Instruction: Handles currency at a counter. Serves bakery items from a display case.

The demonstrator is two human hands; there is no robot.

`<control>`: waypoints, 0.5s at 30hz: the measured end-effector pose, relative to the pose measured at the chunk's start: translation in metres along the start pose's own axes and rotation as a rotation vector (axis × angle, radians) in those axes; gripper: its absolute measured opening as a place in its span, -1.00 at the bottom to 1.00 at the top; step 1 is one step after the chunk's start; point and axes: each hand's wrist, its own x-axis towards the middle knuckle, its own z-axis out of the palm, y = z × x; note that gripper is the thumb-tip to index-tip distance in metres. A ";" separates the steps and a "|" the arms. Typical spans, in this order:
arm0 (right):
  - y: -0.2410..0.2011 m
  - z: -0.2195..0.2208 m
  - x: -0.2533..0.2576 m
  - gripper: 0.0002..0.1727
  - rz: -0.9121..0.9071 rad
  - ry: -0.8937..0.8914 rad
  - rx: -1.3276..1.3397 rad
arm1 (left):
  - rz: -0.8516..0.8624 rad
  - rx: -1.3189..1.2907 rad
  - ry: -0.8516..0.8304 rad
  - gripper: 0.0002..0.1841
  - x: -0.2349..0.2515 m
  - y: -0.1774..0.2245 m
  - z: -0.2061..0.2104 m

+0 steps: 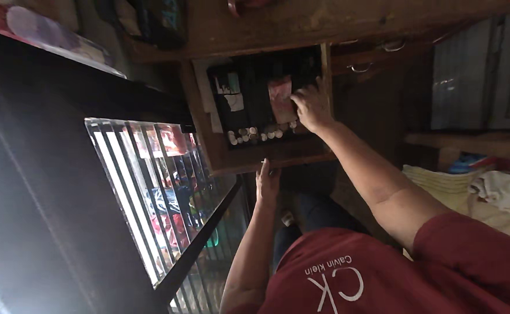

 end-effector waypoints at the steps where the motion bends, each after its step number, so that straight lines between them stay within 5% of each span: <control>1: 0.007 -0.004 -0.001 -0.55 0.040 -0.064 -0.042 | -0.002 -0.003 0.009 -0.51 0.001 0.000 0.000; 6: 0.034 -0.003 -0.009 -0.77 -0.011 -0.105 -0.199 | -0.003 0.018 -0.004 -0.51 0.000 0.000 0.001; 11: 0.031 -0.016 -0.005 -0.74 0.057 0.131 -0.147 | -0.011 0.016 0.014 -0.50 -0.002 0.001 0.002; 15: 0.030 -0.008 -0.021 -0.67 0.009 0.033 -0.161 | -0.015 0.018 0.027 -0.54 -0.002 0.002 0.004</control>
